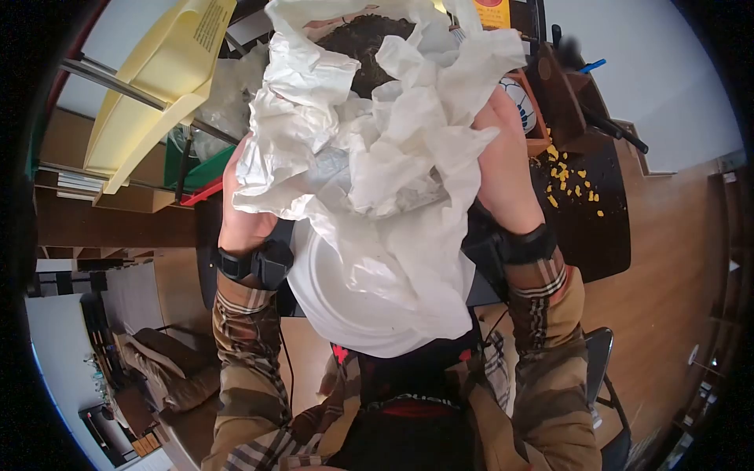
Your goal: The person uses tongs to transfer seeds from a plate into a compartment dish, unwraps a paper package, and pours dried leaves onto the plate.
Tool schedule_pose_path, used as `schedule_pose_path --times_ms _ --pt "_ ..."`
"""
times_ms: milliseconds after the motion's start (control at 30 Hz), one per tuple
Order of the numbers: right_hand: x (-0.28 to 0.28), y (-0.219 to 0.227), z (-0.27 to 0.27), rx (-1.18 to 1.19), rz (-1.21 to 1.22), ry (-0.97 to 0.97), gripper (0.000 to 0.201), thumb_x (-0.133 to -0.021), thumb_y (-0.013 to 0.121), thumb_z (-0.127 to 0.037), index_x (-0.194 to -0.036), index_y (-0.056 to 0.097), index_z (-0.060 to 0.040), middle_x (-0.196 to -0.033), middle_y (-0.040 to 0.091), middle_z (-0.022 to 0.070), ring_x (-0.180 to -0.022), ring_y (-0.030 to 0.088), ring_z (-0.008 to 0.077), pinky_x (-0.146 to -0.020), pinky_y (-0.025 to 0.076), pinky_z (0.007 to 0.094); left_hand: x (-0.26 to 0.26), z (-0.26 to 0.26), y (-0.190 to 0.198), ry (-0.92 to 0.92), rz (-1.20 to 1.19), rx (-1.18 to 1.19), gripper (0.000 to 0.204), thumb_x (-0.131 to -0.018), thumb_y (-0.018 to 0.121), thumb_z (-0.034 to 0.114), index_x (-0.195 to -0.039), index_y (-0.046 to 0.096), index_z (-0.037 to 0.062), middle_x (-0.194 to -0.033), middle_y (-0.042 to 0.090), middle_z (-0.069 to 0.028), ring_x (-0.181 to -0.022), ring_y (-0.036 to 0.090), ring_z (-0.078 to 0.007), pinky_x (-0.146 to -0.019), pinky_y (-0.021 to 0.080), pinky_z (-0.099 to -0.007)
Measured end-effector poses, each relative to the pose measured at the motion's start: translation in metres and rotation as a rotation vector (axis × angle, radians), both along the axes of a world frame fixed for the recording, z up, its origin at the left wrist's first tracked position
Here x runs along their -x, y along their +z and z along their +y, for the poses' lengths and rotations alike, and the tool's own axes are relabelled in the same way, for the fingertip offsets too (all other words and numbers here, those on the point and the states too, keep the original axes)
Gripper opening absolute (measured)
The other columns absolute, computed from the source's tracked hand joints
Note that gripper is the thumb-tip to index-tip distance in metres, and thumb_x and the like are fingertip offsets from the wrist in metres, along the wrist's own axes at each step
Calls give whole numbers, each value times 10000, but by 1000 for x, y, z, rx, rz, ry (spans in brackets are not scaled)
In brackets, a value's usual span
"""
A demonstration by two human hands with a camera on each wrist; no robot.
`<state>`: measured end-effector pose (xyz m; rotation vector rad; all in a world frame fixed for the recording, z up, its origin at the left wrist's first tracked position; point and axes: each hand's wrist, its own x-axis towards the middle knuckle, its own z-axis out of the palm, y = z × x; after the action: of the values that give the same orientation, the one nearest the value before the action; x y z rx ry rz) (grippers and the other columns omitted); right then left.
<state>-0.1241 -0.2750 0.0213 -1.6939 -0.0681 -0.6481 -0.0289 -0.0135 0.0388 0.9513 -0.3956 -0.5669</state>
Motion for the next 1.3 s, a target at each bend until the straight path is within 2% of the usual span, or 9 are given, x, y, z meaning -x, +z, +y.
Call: schedule_pose_path --times_ms 100,167,233,467,667,967,1067,1200,1300 --pt "2 0 -3 81 -18 -12 377 -953 609 -107 -1305 583 27 -1249 623 98 -1136 611 185 -954 491 312 -6 4 -5 -236 6 208 465 -1038 470 174 -1446 440 -46 -1336 611 -112 -1153 633 -178 -1000 478 -305" --pt "1 -3 -7 19 -4 13 406 -930 634 -100 -1306 578 40 -1254 619 110 -1141 610 203 -962 488 318 2 -1 7 39 -162 -270 449 -1035 462 168 -1424 451 -57 -1330 615 -129 -1136 654 -182 -957 523 -301" --pt "-2 -8 -13 379 -216 -54 413 -924 637 -90 -1315 580 32 -1299 610 115 -1174 603 232 -990 479 333 3 -1 8 16 -37 -153 442 -1038 451 169 -1416 455 -61 -1324 616 -136 -1137 660 -182 -925 545 -294" --pt "-7 -20 -21 391 -184 -41 416 -936 625 -105 -1327 573 26 -1310 606 112 -1184 599 235 -996 477 335 4 -15 9 -26 71 -227 454 -1034 605 285 -1332 538 -51 -1162 696 -103 -983 707 -127 -827 583 -267" --pt "30 -19 5 406 -187 -32 419 -947 613 -119 -1339 566 19 -1320 602 110 -1194 595 238 -1002 475 338 5 -14 4 213 82 -188 370 -1041 594 228 -1317 558 -16 -1077 714 -67 -879 708 -101 -719 584 -255" --pt "35 -31 -18 435 -167 -57 424 -964 596 -141 -1358 555 10 -1336 597 106 -1209 589 242 -1011 472 342 16 -16 20 98 43 -197 412 -1016 604 130 -1387 506 -20 -1274 650 -120 -1109 668 -185 -903 569 -326" --pt "21 -31 -26 447 -168 -59 425 -970 590 -148 -1364 551 7 -1341 595 105 -1214 587 244 -1014 471 344 12 -14 28 -22 -10 -333 468 -1009 625 185 -1401 491 -34 -1282 650 -125 -1105 674 -177 -908 566 -320" --pt "31 -31 -27 464 -165 -61 428 -977 582 -157 -1372 546 3 -1348 593 103 -1221 585 246 -1018 469 346 11 -34 43 148 61 -222 532 -1007 612 389 -1290 588 -61 -1167 700 -114 -976 697 -120 -776 557 -228" --pt "26 -32 -27 467 -161 -61 429 -983 576 -164 -1378 543 -1 -1353 591 102 -1226 583 247 -1021 468 347 -8 -33 37 139 -70 -491 511 -1003 625 405 -1230 640 -53 -1047 726 -84 -909 660 -107 -763 498 -231"
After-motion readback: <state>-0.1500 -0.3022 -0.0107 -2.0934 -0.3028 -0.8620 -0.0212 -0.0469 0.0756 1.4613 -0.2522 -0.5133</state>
